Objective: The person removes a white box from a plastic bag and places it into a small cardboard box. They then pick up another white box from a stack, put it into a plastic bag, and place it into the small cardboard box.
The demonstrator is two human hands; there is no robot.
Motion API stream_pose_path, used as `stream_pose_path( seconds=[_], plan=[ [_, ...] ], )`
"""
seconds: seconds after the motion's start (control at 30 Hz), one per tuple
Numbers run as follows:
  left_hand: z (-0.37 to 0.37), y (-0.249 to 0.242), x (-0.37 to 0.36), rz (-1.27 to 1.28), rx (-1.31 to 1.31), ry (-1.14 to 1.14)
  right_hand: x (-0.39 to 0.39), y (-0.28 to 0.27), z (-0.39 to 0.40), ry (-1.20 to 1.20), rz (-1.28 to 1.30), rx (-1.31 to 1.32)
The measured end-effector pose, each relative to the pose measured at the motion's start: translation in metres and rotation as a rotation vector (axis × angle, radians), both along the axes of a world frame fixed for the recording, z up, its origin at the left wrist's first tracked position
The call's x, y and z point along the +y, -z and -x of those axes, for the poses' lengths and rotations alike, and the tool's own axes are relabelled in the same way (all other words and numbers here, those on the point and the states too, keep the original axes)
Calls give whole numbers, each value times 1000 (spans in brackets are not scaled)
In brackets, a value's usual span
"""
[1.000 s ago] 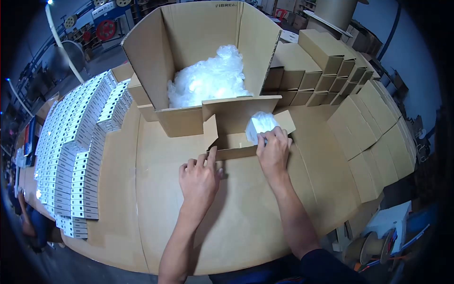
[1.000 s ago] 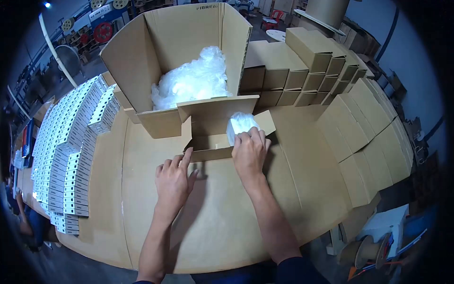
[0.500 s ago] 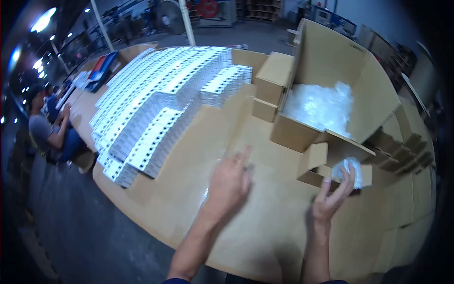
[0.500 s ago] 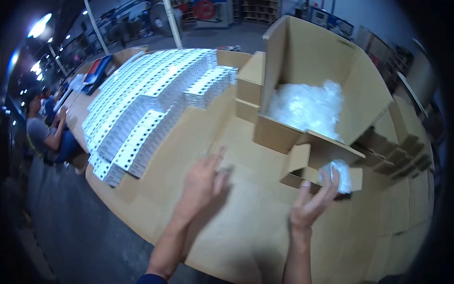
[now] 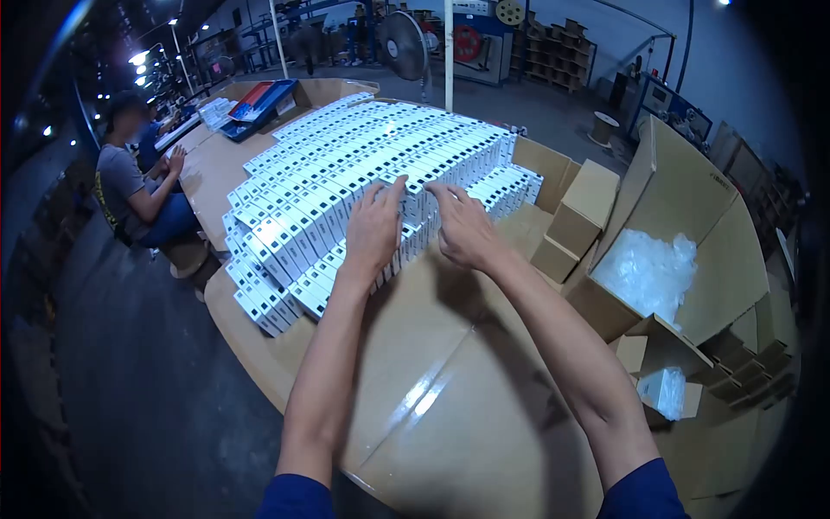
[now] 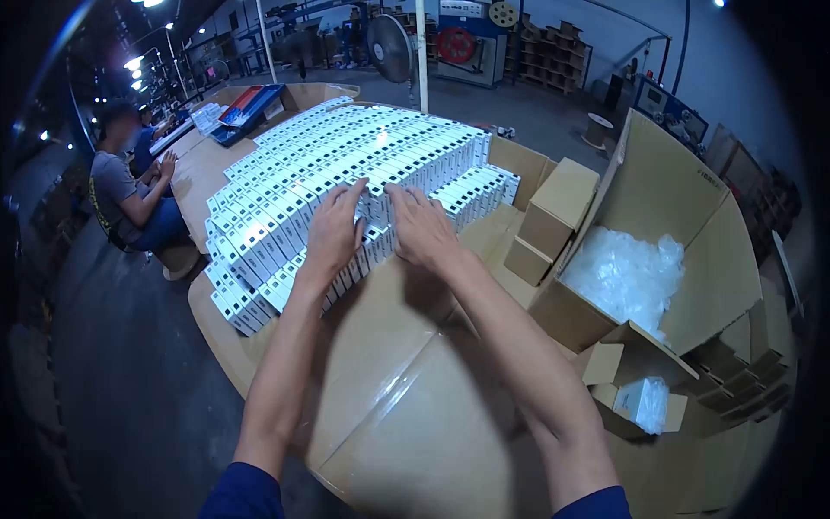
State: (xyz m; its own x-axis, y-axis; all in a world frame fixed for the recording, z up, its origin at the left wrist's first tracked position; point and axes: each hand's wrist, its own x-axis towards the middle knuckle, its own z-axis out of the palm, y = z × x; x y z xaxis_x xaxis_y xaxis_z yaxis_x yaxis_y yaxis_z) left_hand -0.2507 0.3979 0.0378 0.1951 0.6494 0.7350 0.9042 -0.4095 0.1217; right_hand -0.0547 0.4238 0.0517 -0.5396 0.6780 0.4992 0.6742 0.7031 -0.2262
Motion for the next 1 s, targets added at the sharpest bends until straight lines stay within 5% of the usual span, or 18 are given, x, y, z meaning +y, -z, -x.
stream_pose_path(
  seconds=[0.37,0.5,0.6,0.67,0.73,0.8,0.87,0.93,1.0],
  plan=[
    [13,12,-9,-142,-3,-66,12,-12,8,27,43,-132],
    [-3,4,-39,-174,-149,8,-5,2,-2,-46,-204,134],
    [-27,3,-70,-181,-295,191,-65,0,-22,-153,190,529],
    [-53,-5,-99,-196,-283,283,-120,-34,-49,-140,867,767],
    [-82,-11,-127,-279,-173,397,-151,-27,-71,-313,877,1042],
    [-111,-20,-154,-331,-84,496,-182,-30,-107,-241,868,1017],
    [-143,-28,-173,-235,-109,580,-213,-32,-143,-186,981,1180],
    [-171,-43,-178,-76,-177,754,-222,-17,-181,-169,682,1132],
    [-202,-58,-176,138,-281,902,-245,-40,-226,-80,870,1216]
  ],
)
